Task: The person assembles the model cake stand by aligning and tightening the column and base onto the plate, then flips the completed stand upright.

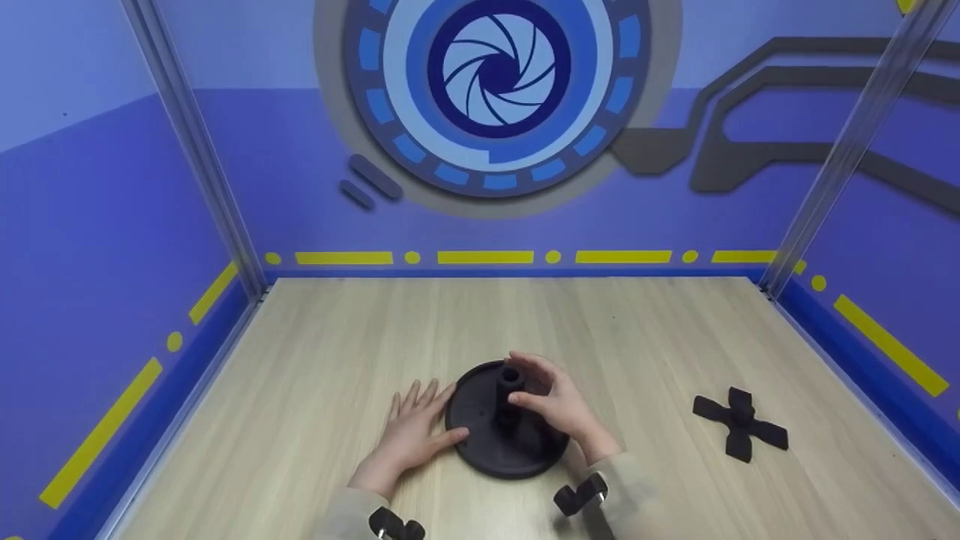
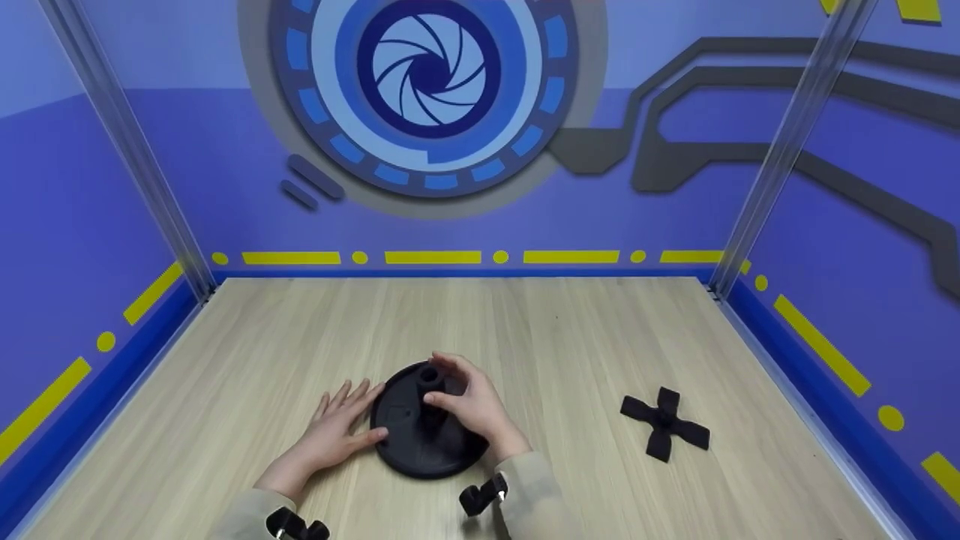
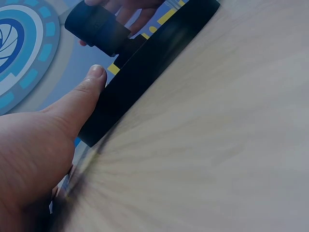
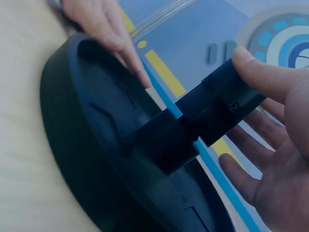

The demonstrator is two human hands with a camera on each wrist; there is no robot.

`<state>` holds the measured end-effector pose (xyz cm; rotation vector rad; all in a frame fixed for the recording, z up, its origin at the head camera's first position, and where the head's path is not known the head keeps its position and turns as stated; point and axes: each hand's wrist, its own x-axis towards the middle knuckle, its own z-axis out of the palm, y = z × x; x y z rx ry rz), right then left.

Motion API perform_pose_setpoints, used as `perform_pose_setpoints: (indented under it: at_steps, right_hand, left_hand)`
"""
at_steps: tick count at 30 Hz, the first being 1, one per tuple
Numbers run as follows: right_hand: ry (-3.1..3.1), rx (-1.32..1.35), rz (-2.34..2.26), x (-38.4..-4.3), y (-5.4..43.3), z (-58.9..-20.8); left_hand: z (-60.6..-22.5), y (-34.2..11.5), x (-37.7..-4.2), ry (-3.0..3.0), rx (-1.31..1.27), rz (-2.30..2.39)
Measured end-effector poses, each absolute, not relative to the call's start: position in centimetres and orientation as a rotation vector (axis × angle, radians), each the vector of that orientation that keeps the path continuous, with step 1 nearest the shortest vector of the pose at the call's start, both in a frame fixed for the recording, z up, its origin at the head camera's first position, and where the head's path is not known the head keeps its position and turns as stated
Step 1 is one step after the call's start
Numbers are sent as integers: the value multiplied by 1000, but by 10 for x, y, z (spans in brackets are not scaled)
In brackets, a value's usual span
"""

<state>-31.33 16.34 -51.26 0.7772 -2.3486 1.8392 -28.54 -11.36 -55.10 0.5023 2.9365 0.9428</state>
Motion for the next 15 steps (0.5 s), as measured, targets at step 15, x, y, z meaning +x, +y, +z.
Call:
perform_pose_setpoints:
  at_steps: [15]
  right_hand:
    - [-2350,864,1892,-314,166,-514]
  left_hand:
    - [-550,-113,-284,2926,501,956]
